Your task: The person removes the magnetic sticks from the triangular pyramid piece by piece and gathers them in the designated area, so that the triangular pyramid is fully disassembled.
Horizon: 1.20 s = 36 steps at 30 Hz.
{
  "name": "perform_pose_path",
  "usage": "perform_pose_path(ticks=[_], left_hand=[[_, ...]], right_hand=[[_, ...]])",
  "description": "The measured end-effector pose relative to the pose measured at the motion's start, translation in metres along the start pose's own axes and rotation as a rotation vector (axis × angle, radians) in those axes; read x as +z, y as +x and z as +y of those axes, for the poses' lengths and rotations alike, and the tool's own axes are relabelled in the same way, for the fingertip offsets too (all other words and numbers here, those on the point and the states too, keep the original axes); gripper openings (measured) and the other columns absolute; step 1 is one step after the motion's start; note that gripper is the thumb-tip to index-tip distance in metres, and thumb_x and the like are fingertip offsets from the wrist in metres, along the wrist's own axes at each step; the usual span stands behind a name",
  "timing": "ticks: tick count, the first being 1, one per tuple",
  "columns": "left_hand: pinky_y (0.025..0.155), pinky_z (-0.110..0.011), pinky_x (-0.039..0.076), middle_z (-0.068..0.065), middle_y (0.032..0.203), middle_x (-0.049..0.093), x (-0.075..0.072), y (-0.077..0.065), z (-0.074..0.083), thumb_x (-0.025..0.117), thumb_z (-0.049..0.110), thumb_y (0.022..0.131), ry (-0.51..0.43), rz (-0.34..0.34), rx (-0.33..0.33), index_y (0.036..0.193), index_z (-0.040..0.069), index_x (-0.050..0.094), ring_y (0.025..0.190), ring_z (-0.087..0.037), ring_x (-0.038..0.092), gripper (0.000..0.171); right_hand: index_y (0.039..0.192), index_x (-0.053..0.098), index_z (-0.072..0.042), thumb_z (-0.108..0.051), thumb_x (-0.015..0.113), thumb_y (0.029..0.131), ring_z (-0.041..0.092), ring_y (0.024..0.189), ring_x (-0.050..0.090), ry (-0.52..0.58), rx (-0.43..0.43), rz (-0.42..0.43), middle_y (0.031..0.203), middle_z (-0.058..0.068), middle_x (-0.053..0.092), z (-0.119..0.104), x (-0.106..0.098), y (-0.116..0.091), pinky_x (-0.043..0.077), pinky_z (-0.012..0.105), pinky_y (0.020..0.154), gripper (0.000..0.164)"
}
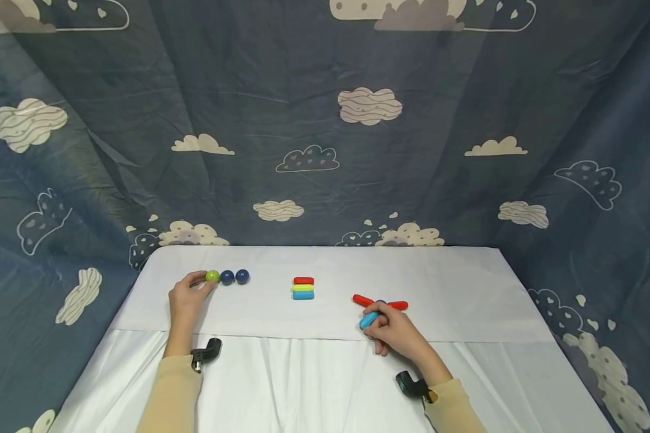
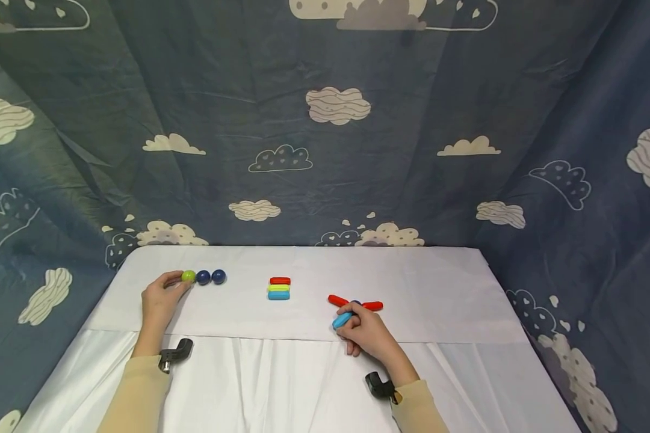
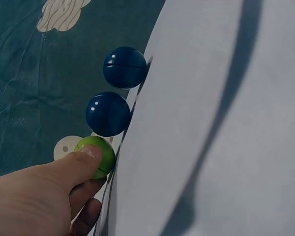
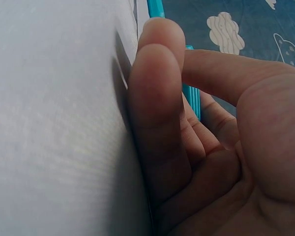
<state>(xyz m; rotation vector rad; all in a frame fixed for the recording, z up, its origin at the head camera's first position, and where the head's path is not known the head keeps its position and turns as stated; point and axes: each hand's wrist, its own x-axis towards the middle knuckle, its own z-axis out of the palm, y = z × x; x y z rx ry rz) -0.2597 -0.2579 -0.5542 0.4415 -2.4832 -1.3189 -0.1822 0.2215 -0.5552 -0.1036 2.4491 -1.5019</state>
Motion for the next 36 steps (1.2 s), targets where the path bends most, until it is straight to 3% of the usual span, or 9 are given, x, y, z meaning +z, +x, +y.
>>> perform_pose_path(ticks=[11,14,16,21,24,28,31,34,36], left_hand=[[0.121,-0.058,0.035,-0.024,0.135,0.07,0.001,-0.003,0.003,0.08,0.02,0.094,0.014,-0.006,-0.009,0.134,0.002,0.068,0.136,-0.045,0.058,0.046],[0.12,-0.057,0.036,-0.023,0.136,0.07,-0.001,-0.005,0.004,0.079,0.021,0.095,-0.018,0.045,-0.022,0.134,0.003,0.069,0.134,-0.043,0.058,0.045],[0.118,-0.054,0.038,-0.022,0.134,0.071,-0.001,-0.007,0.005,0.079,0.021,0.096,-0.068,0.125,-0.011,0.131,0.003,0.07,0.131,-0.041,0.059,0.041],[0.1,-0.031,0.04,-0.02,0.116,0.074,0.003,-0.018,0.017,0.076,0.014,0.098,-0.224,0.376,0.15,0.116,0.0,0.076,0.111,-0.027,0.06,0.023],[0.093,-0.018,0.038,-0.019,0.105,0.077,0.014,-0.031,0.035,0.078,0.007,0.095,-0.272,0.415,0.304,0.107,-0.001,0.078,0.101,-0.014,0.061,0.014],[0.092,-0.019,0.045,-0.017,0.099,0.078,0.041,-0.056,0.067,0.082,0.0,0.09,-0.272,0.293,0.539,0.102,0.0,0.079,0.097,-0.018,0.065,0.013],[0.096,-0.028,0.052,-0.013,0.102,0.079,0.069,-0.079,0.089,0.085,0.0,0.086,-0.226,0.097,0.673,0.104,0.002,0.079,0.101,-0.027,0.069,0.019],[0.099,-0.036,0.056,-0.007,0.111,0.078,0.096,-0.103,0.102,0.086,0.006,0.087,-0.146,-0.17,0.706,0.113,0.005,0.078,0.107,-0.026,0.071,0.027],[0.1,-0.038,0.057,-0.004,0.117,0.077,0.112,-0.117,0.107,0.085,0.01,0.09,-0.092,-0.35,0.67,0.12,0.008,0.076,0.11,-0.023,0.071,0.032]], right_hand=[[0.128,0.061,-0.008,-0.012,0.078,0.096,0.017,0.049,0.061,-0.003,-0.003,-0.006,0.073,0.003,0.063,0.001,-0.001,0.0,0.054,0.026,0.049,0.037],[0.128,0.061,-0.008,-0.012,0.078,0.096,0.017,0.049,0.061,-0.003,-0.005,-0.005,0.072,0.003,0.063,0.001,-0.001,0.0,0.054,0.025,0.049,0.037],[0.128,0.061,-0.008,-0.012,0.078,0.096,0.017,0.049,0.061,-0.002,-0.005,-0.005,0.072,0.003,0.063,0.0,-0.001,0.0,0.054,0.025,0.049,0.037],[0.128,0.061,-0.008,-0.013,0.078,0.095,0.018,0.048,0.061,-0.006,-0.003,-0.008,0.072,0.003,0.063,-0.001,-0.001,0.0,0.054,0.026,0.049,0.037],[0.127,0.062,-0.009,-0.018,0.078,0.097,0.018,0.048,0.061,-0.018,-0.007,-0.008,0.071,0.003,0.064,-0.002,-0.001,0.0,0.054,0.026,0.049,0.036],[0.123,0.064,-0.01,-0.025,0.074,0.1,0.017,0.046,0.058,-0.035,-0.023,-0.01,0.069,0.003,0.063,-0.002,0.0,-0.002,0.052,0.025,0.047,0.029],[0.119,0.065,-0.01,-0.027,0.071,0.103,0.015,0.045,0.053,-0.049,-0.04,-0.018,0.068,0.002,0.062,-0.004,0.002,-0.004,0.047,0.023,0.045,0.024],[0.116,0.067,-0.012,-0.027,0.071,0.103,0.013,0.045,0.05,-0.076,-0.047,-0.021,0.066,0.0,0.06,-0.007,0.005,-0.005,0.042,0.021,0.045,0.02],[0.113,0.069,-0.014,-0.026,0.071,0.102,0.013,0.045,0.048,-0.113,-0.049,-0.013,0.064,-0.002,0.057,-0.009,0.006,-0.006,0.04,0.021,0.045,0.016]])
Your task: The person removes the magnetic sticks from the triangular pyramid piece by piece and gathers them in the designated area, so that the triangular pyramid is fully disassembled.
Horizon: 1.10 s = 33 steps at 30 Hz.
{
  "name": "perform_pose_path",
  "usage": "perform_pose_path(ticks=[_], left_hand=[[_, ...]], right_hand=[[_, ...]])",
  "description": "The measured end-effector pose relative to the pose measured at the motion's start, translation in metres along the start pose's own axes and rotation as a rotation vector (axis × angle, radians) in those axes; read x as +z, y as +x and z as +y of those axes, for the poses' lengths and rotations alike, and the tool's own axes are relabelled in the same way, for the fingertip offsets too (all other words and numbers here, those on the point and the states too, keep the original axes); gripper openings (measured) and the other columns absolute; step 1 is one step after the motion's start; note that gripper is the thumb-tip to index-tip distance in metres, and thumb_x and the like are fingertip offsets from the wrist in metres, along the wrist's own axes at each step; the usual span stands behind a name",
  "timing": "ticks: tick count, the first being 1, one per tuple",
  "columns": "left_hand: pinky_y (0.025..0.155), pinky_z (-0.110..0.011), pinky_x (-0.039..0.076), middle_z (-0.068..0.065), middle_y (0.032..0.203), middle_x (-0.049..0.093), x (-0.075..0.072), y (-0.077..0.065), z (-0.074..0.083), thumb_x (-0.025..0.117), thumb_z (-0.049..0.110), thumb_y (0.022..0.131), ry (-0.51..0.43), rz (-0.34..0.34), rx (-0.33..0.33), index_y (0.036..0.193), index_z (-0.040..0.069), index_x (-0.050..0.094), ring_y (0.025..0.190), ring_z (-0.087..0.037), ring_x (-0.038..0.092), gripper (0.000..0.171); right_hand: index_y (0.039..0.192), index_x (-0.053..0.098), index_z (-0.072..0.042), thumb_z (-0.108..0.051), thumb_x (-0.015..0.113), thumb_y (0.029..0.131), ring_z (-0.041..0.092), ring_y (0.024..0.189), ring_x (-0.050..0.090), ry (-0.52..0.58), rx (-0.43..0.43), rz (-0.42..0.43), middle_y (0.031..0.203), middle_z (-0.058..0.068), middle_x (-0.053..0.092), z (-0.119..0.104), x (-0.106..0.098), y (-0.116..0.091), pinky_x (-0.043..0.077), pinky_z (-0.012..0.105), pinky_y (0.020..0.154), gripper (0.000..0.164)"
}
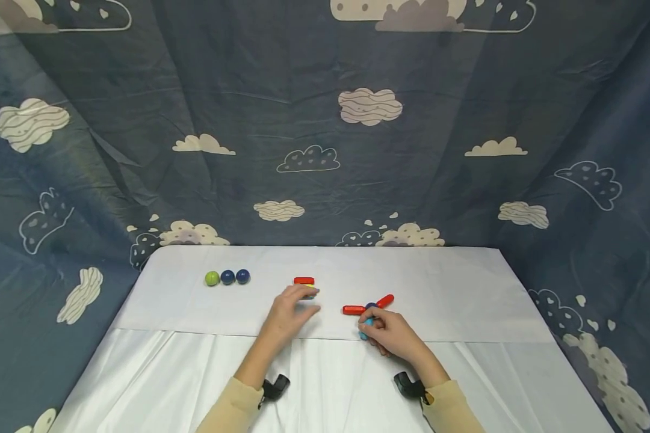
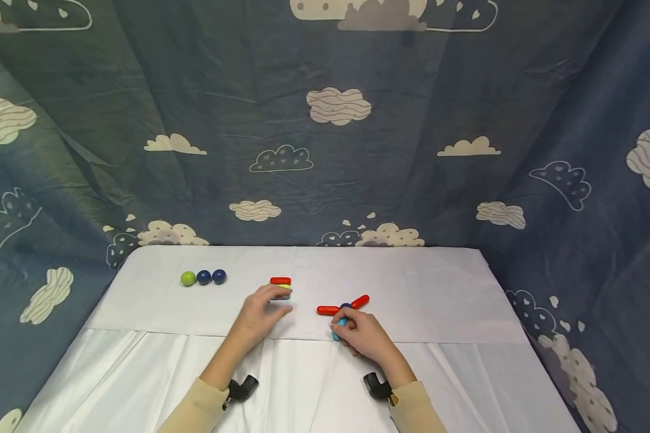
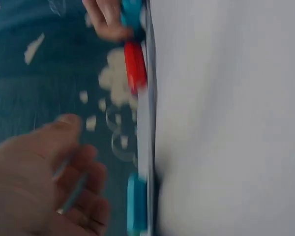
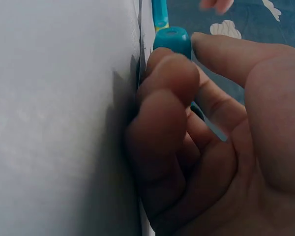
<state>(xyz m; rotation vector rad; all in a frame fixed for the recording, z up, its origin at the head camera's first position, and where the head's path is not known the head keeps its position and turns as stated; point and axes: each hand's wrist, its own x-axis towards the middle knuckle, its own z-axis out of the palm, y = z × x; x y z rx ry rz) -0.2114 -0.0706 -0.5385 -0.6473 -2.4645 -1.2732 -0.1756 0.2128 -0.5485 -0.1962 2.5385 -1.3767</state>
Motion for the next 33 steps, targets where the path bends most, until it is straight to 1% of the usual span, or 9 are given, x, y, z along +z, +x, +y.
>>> perform_pose_path(ticks=[2,3,6,10,14,18,21,27,33], left_hand=[[0.101,-0.039,0.057,-0.002,0.122,0.075,0.017,-0.003,0.007,0.083,0.016,0.093,-0.006,-0.146,-0.066,0.127,0.011,0.074,0.112,-0.021,0.07,0.035],[0.101,-0.04,0.057,-0.002,0.123,0.075,0.025,-0.004,0.009,0.082,0.018,0.093,-0.007,-0.195,-0.092,0.128,0.012,0.073,0.113,-0.02,0.07,0.037],[0.1,-0.039,0.056,0.0,0.122,0.074,0.042,-0.005,0.013,0.081,0.022,0.094,0.019,-0.27,-0.143,0.13,0.014,0.072,0.113,-0.019,0.068,0.038],[0.096,-0.035,0.056,0.0,0.114,0.075,0.054,-0.005,0.014,0.081,0.02,0.094,0.045,-0.251,-0.142,0.122,0.014,0.077,0.105,-0.017,0.066,0.029],[0.09,-0.032,0.055,0.001,0.105,0.075,0.057,-0.005,0.013,0.082,0.017,0.093,0.047,-0.22,-0.124,0.11,0.014,0.079,0.097,-0.015,0.064,0.018],[0.086,-0.029,0.054,0.002,0.1,0.075,0.058,-0.006,0.013,0.084,0.016,0.091,0.052,-0.226,-0.121,0.106,0.015,0.08,0.092,-0.013,0.061,0.015],[0.081,-0.027,0.053,0.002,0.096,0.074,0.058,-0.008,0.014,0.084,0.017,0.09,0.054,-0.24,-0.132,0.105,0.015,0.08,0.089,-0.011,0.06,0.015],[0.078,-0.022,0.05,0.003,0.09,0.074,0.056,-0.008,0.015,0.087,0.019,0.088,0.009,-0.272,-0.14,0.103,0.016,0.081,0.085,-0.007,0.06,0.016],[0.08,-0.023,0.046,0.008,0.088,0.071,0.055,-0.009,0.015,0.088,0.026,0.088,-0.005,-0.303,-0.165,0.102,0.02,0.081,0.084,-0.005,0.057,0.017]], right_hand=[[0.11,0.071,-0.018,-0.025,0.071,0.101,0.012,0.047,0.047,-0.063,-0.008,0.011,0.063,-0.003,0.054,-0.002,0.001,-0.001,0.038,0.022,0.047,0.011],[0.108,0.072,-0.02,-0.025,0.072,0.1,0.011,0.048,0.047,-0.097,-0.014,0.016,0.063,-0.004,0.053,-0.002,0.001,-0.001,0.038,0.022,0.047,0.009],[0.103,0.074,-0.025,-0.026,0.072,0.099,0.01,0.053,0.047,-0.195,-0.052,0.025,0.064,-0.006,0.051,-0.003,0.002,-0.001,0.036,0.022,0.052,0.005],[0.102,0.076,-0.028,-0.031,0.074,0.098,0.01,0.062,0.047,-0.23,-0.071,0.01,0.067,-0.007,0.051,-0.003,0.001,0.001,0.036,0.023,0.058,0.005],[0.107,0.077,-0.027,-0.031,0.075,0.098,0.011,0.063,0.045,-0.13,-0.043,0.021,0.067,-0.005,0.048,0.0,-0.001,0.003,0.035,0.024,0.059,0.01],[0.113,0.073,-0.02,-0.026,0.077,0.098,0.01,0.057,0.04,0.017,-0.004,0.124,0.064,-0.004,0.045,0.006,-0.002,0.005,0.032,0.023,0.055,0.017],[0.119,0.069,-0.017,-0.023,0.079,0.097,0.011,0.052,0.041,0.069,0.031,0.188,0.064,-0.004,0.049,0.009,-0.002,0.006,0.033,0.021,0.051,0.025],[0.126,0.066,-0.016,-0.023,0.08,0.095,0.016,0.052,0.053,0.023,0.069,0.201,0.078,0.001,0.06,0.008,-0.001,0.008,0.044,0.024,0.049,0.035],[0.13,0.067,-0.016,-0.024,0.079,0.097,0.015,0.054,0.054,-0.031,0.054,0.201,0.081,0.002,0.06,0.006,-0.001,0.007,0.042,0.023,0.05,0.036]])
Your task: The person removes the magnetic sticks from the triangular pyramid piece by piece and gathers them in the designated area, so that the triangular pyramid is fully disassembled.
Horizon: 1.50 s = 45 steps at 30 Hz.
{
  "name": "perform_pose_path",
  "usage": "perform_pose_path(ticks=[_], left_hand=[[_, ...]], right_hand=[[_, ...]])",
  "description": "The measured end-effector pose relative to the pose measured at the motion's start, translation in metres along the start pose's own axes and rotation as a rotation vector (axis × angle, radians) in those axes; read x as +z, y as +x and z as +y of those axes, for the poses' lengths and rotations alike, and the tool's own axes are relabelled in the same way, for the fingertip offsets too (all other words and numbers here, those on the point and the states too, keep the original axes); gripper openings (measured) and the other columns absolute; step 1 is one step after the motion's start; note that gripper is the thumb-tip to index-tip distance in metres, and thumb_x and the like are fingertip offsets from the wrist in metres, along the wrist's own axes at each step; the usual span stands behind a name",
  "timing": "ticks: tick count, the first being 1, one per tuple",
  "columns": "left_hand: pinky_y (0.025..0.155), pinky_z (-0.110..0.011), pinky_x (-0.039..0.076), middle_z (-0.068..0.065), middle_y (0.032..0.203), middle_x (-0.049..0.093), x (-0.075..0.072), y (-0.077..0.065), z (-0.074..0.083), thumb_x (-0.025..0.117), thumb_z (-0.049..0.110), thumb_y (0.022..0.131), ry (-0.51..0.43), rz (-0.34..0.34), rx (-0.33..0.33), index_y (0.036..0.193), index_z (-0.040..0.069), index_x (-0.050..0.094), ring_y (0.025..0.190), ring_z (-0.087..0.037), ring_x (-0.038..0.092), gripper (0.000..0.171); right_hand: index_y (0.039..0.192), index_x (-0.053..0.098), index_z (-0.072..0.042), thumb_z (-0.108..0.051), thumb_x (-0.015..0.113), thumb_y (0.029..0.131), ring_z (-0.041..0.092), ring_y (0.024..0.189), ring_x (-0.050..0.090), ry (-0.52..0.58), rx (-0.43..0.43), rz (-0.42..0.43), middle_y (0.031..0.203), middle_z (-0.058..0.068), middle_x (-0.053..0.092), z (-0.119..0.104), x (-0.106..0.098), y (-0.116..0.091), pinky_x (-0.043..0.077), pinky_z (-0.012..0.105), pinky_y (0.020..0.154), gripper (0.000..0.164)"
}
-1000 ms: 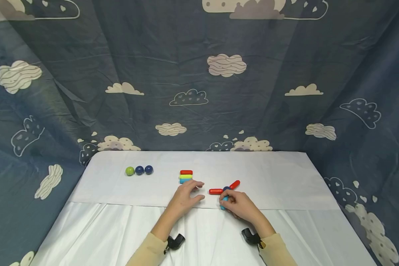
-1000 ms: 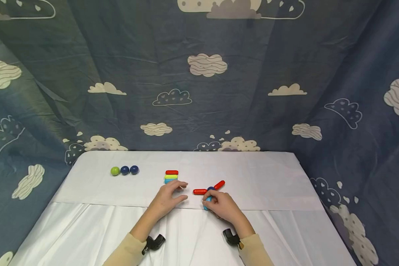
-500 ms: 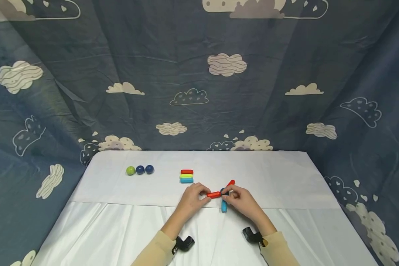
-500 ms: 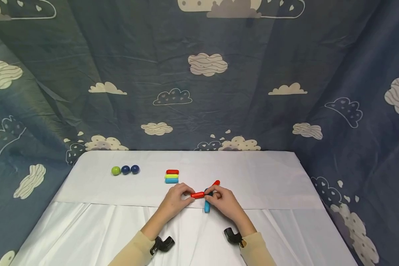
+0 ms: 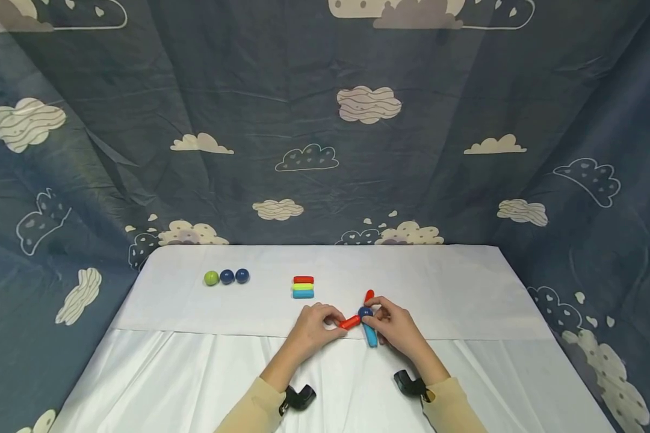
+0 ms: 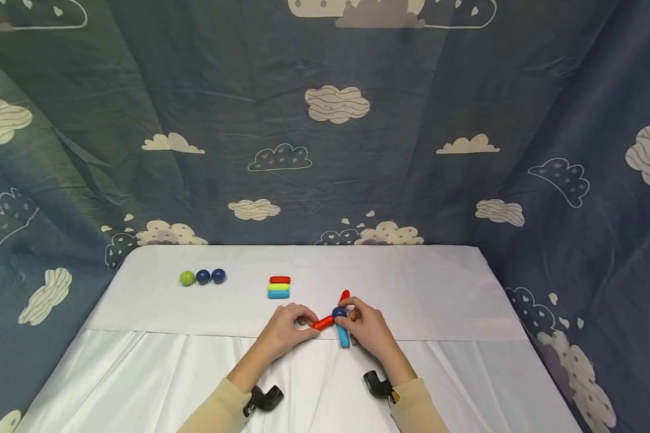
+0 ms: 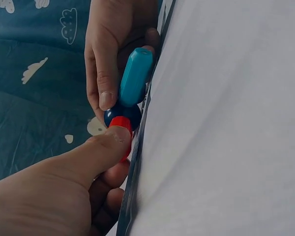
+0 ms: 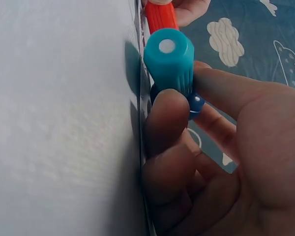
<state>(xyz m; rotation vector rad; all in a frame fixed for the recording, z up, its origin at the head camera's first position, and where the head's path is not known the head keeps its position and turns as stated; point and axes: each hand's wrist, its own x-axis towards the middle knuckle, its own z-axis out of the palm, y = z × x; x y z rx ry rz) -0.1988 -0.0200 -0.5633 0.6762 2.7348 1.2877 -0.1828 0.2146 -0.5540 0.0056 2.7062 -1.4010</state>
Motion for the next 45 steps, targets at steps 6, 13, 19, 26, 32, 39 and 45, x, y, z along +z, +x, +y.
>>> perform_pose_path(ticks=[6,13,19,26,32,39,45], left_hand=[[0.081,-0.025,0.05,0.005,0.095,0.074,-0.0025,-0.0008,0.0014,0.085,0.023,0.091,-0.06,0.009,-0.006,0.107,0.019,0.081,0.088,-0.008,0.06,0.017],[0.084,-0.024,0.054,0.002,0.102,0.076,-0.0011,0.002,-0.0037,0.079,0.013,0.094,-0.104,0.091,0.0,0.112,0.014,0.08,0.09,-0.008,0.064,0.017],[0.081,-0.023,0.053,0.001,0.101,0.077,-0.0017,0.0031,-0.0035,0.081,0.013,0.093,-0.128,0.089,-0.032,0.11,0.014,0.08,0.087,-0.007,0.062,0.016],[0.079,-0.025,0.052,0.002,0.098,0.077,-0.0041,0.0012,-0.002,0.083,0.017,0.093,-0.146,0.051,-0.067,0.106,0.016,0.081,0.083,-0.006,0.06,0.014],[0.076,-0.023,0.051,0.003,0.093,0.076,-0.0054,0.0,-0.004,0.084,0.019,0.091,-0.175,0.037,-0.058,0.104,0.018,0.081,0.08,-0.005,0.059,0.013],[0.076,-0.022,0.05,0.006,0.102,0.079,-0.0075,-0.0003,-0.0039,0.083,0.026,0.093,-0.28,0.017,-0.101,0.104,0.024,0.082,0.084,-0.007,0.06,0.011],[0.071,-0.021,0.051,0.002,0.097,0.08,-0.0088,0.0,-0.0028,0.087,0.024,0.089,-0.32,0.058,-0.138,0.104,0.02,0.083,0.078,-0.007,0.062,0.016]], right_hand=[[0.128,0.067,-0.018,-0.021,0.077,0.098,0.015,0.056,0.053,-0.037,-0.006,-0.004,0.08,0.002,0.059,-0.0029,0.0007,-0.0011,0.042,0.023,0.051,0.033],[0.12,0.069,-0.021,-0.022,0.079,0.095,0.013,0.065,0.05,-0.121,-0.07,-0.038,0.077,-0.003,0.059,-0.0049,-0.0005,-0.003,0.038,0.023,0.059,0.027],[0.118,0.069,-0.023,-0.023,0.079,0.095,0.013,0.066,0.049,-0.141,-0.104,-0.064,0.075,-0.004,0.057,-0.0039,-0.0013,-0.0035,0.037,0.023,0.06,0.026],[0.117,0.069,-0.022,-0.022,0.081,0.094,0.013,0.064,0.048,-0.135,-0.106,-0.055,0.073,-0.004,0.056,-0.0026,-0.0003,-0.0034,0.036,0.024,0.059,0.026],[0.117,0.069,-0.021,-0.021,0.082,0.092,0.013,0.064,0.048,-0.124,-0.104,-0.05,0.072,-0.003,0.056,-0.0023,0.0006,-0.0041,0.036,0.025,0.059,0.027],[0.115,0.069,-0.02,-0.017,0.082,0.092,0.013,0.064,0.049,-0.108,-0.083,-0.024,0.071,-0.003,0.055,-0.0017,0.0015,-0.0007,0.037,0.023,0.059,0.027],[0.114,0.069,-0.02,-0.017,0.082,0.091,0.014,0.064,0.049,-0.102,-0.074,-0.023,0.071,-0.002,0.055,-0.002,0.0011,-0.0013,0.036,0.023,0.059,0.027]])
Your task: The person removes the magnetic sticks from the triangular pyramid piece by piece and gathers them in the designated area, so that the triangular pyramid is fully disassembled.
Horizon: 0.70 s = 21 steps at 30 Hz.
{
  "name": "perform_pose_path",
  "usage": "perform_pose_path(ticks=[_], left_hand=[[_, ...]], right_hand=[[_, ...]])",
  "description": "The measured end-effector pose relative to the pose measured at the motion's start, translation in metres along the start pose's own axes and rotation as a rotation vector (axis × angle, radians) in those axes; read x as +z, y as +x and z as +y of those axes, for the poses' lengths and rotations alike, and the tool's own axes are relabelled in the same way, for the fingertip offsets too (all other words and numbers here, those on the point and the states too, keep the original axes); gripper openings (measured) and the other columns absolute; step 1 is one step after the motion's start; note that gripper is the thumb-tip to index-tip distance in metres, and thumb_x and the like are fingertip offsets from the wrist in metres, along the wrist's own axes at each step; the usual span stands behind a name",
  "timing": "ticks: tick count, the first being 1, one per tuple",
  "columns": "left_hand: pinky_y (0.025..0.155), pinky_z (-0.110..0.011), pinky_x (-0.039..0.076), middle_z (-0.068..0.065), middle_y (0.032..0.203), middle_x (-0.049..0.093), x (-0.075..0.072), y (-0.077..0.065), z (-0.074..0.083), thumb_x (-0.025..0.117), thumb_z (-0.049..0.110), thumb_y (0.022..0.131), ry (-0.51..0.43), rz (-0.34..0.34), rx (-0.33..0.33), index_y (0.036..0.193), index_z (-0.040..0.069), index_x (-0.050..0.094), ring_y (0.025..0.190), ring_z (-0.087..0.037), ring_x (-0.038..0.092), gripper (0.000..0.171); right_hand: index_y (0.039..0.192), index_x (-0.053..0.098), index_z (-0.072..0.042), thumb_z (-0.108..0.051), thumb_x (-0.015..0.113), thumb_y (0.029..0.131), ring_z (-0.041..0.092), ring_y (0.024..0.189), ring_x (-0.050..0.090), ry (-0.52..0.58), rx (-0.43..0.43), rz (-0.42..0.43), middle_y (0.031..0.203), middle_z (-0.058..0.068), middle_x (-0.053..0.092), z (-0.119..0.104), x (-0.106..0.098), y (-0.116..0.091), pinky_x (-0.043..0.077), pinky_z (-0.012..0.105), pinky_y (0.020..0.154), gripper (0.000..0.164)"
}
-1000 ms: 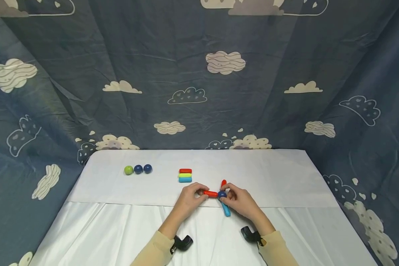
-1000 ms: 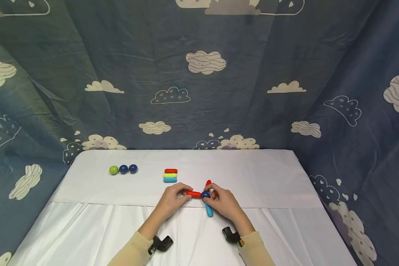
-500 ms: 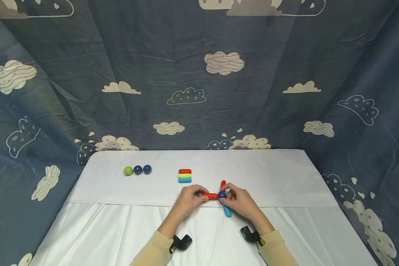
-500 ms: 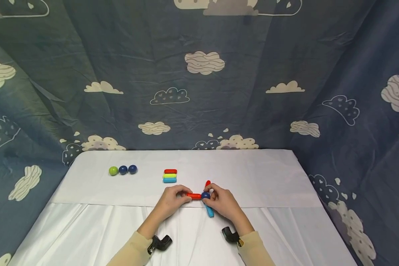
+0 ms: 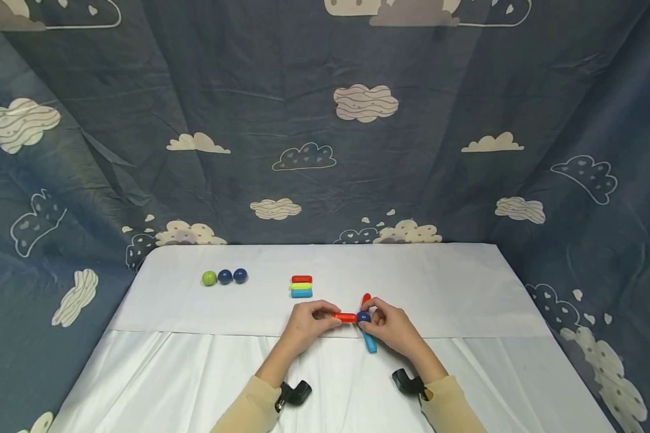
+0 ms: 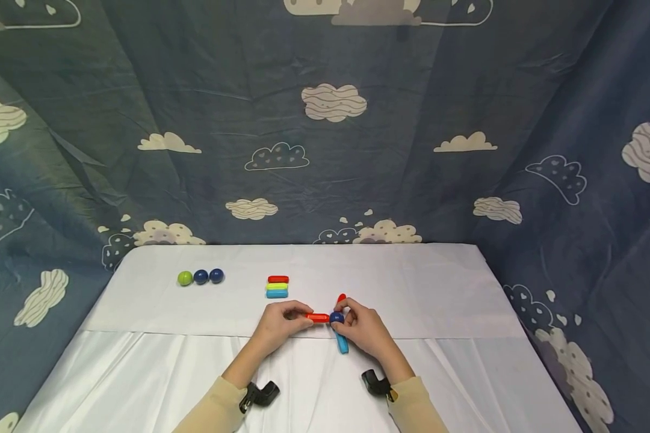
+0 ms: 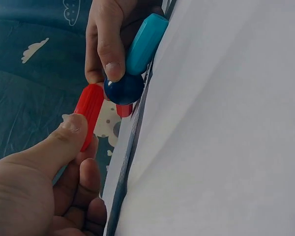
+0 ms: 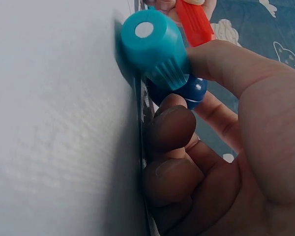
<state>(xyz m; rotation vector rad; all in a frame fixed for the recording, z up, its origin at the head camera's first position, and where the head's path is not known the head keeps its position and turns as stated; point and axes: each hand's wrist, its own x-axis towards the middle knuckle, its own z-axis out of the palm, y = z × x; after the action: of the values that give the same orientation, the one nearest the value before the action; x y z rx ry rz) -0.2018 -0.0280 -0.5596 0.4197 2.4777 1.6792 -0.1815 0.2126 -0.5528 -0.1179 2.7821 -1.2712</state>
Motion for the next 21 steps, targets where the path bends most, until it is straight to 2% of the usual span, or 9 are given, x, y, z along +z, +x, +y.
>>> perform_pose_path(ticks=[4,9,12,15,21], left_hand=[[0.072,-0.021,0.053,0.004,0.094,0.08,-0.007,0.0,0.0,0.088,0.024,0.088,0.022,0.034,-0.025,0.102,0.021,0.083,0.078,-0.007,0.064,0.015],[0.075,-0.023,0.054,0.005,0.096,0.079,-0.029,-0.001,-0.006,0.09,0.027,0.086,0.071,0.073,-0.013,0.098,0.024,0.084,0.083,-0.009,0.065,0.014],[0.078,-0.024,0.054,0.003,0.103,0.08,-0.045,0.0,-0.011,0.091,0.024,0.085,0.077,0.129,-0.018,0.098,0.024,0.084,0.087,-0.011,0.065,0.015],[0.077,-0.023,0.054,0.001,0.103,0.08,-0.057,0.002,-0.016,0.091,0.021,0.084,0.105,0.197,-0.037,0.098,0.022,0.085,0.085,-0.011,0.064,0.015],[0.076,-0.023,0.054,-0.001,0.096,0.079,-0.068,0.005,-0.024,0.091,0.021,0.084,0.178,0.264,-0.041,0.096,0.018,0.084,0.082,-0.01,0.065,0.014]], right_hand=[[0.114,0.068,-0.019,-0.018,0.082,0.092,0.014,0.065,0.049,0.005,0.005,-0.003,0.072,-0.002,0.055,0.0,0.0,-0.001,0.035,0.024,0.059,0.026],[0.114,0.068,-0.02,-0.018,0.081,0.092,0.014,0.066,0.049,0.01,0.014,-0.001,0.073,-0.002,0.054,0.001,0.001,-0.001,0.036,0.024,0.06,0.026],[0.114,0.069,-0.019,-0.018,0.081,0.092,0.014,0.067,0.049,0.007,0.005,0.0,0.073,-0.002,0.054,0.0,0.0,-0.001,0.036,0.024,0.06,0.026],[0.114,0.069,-0.019,-0.018,0.082,0.092,0.014,0.067,0.049,0.008,0.0,-0.001,0.073,-0.003,0.055,-0.001,-0.001,-0.002,0.037,0.024,0.061,0.026],[0.115,0.069,-0.019,-0.019,0.081,0.092,0.013,0.067,0.049,0.015,0.001,-0.005,0.073,-0.003,0.055,-0.001,-0.001,-0.002,0.037,0.023,0.061,0.026]])
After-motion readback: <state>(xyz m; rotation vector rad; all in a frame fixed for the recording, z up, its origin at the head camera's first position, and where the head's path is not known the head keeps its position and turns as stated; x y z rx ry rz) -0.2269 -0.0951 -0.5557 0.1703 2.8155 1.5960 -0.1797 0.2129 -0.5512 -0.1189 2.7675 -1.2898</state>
